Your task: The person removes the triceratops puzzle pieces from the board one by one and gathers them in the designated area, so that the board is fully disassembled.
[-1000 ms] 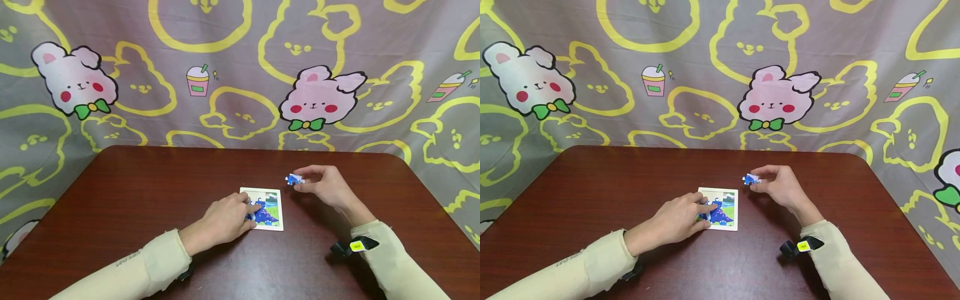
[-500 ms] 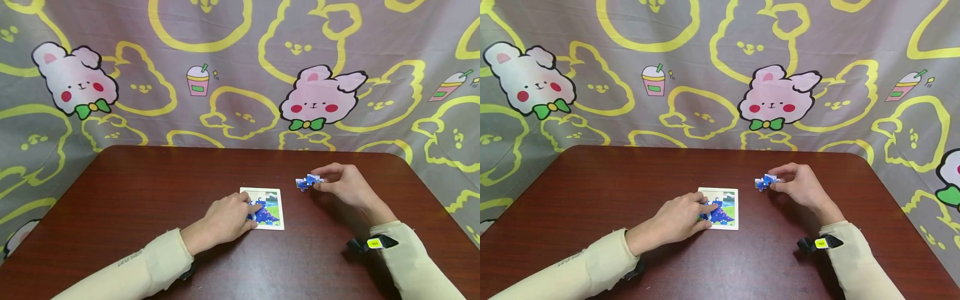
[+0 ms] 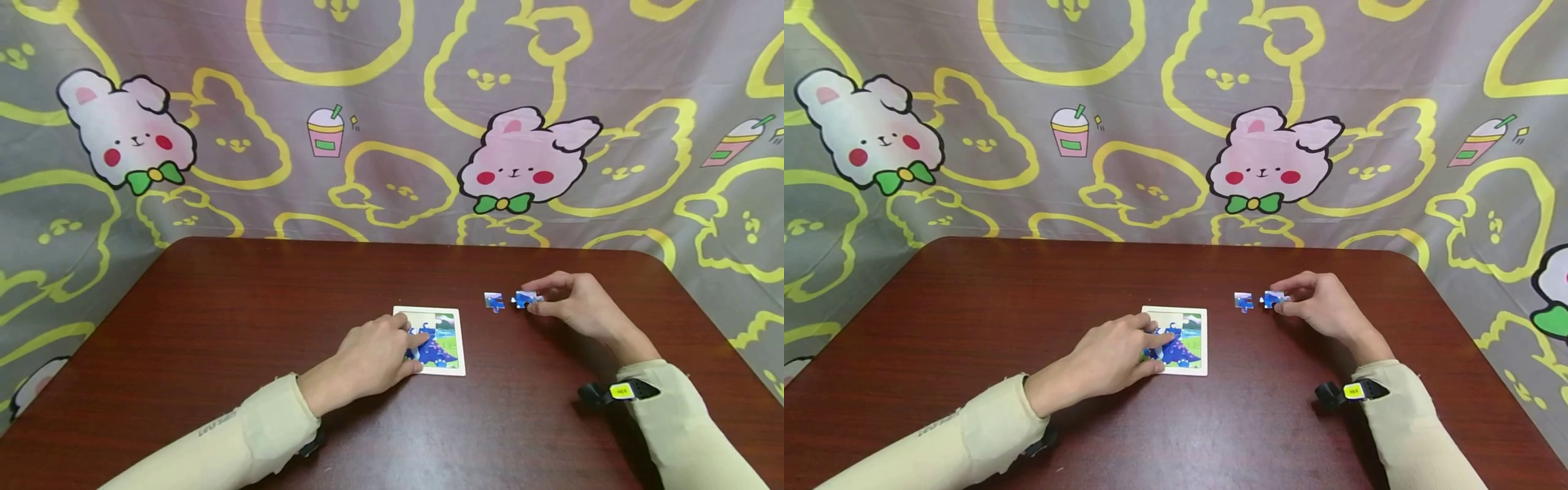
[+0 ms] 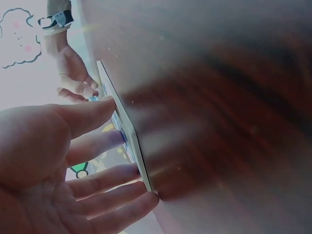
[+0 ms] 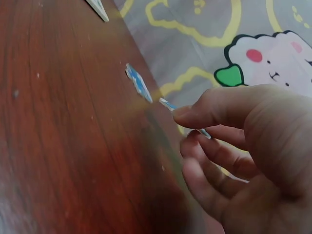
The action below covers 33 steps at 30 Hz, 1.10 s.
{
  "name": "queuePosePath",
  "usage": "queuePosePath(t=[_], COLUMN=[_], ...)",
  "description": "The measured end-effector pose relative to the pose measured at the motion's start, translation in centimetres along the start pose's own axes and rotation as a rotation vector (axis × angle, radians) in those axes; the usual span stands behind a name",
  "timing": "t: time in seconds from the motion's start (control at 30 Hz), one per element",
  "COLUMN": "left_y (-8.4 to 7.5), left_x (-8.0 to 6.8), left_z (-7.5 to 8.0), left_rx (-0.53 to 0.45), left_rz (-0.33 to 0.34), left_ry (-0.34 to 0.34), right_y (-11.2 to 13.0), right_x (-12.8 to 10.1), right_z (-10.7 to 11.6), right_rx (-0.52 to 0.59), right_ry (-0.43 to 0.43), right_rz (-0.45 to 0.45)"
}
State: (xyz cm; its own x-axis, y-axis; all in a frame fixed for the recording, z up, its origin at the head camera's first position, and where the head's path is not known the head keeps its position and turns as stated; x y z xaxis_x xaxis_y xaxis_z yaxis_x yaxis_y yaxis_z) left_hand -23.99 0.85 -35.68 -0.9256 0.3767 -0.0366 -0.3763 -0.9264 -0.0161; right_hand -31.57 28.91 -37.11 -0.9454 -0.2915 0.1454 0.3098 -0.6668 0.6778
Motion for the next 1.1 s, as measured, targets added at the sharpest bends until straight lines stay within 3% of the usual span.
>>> queuePosePath(t=[0.33, 0.8, 1.1], left_y=[0.0, -0.1, 0.0], left_x=[0.0, 0.2, 0.1], left_z=[0.1, 0.1, 0.1], left_rx=[-0.011, 0.001, -0.011], left_rz=[0.002, 0.009, 0.011], left_ry=[-0.001, 0.003, -0.003], right_y=[0.1, 0.2, 4.2], right_x=[0.3, 0.4, 1.2], right_z=[-0.1, -0.3, -0.7], right_rx=[-0.073, -0.111, -0.123], right_ry=[0.0, 0.06, 0.012], right_rz=[0.083, 0.037, 0.038])
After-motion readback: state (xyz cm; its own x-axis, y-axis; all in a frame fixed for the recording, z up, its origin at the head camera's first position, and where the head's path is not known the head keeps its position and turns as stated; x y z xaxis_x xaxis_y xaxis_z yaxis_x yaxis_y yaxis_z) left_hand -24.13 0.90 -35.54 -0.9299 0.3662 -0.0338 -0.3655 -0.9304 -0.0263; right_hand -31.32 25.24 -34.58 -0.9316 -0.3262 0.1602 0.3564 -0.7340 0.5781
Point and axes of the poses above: each hand's wrist, its own x-axis towards the middle knuckle, its own z-axis out of the back of the hand, y = z × x, the point moved 10 cm from there along x, towards the middle knuckle, and after that the axes turned 15 degrees about z, right-handed, at the moved point
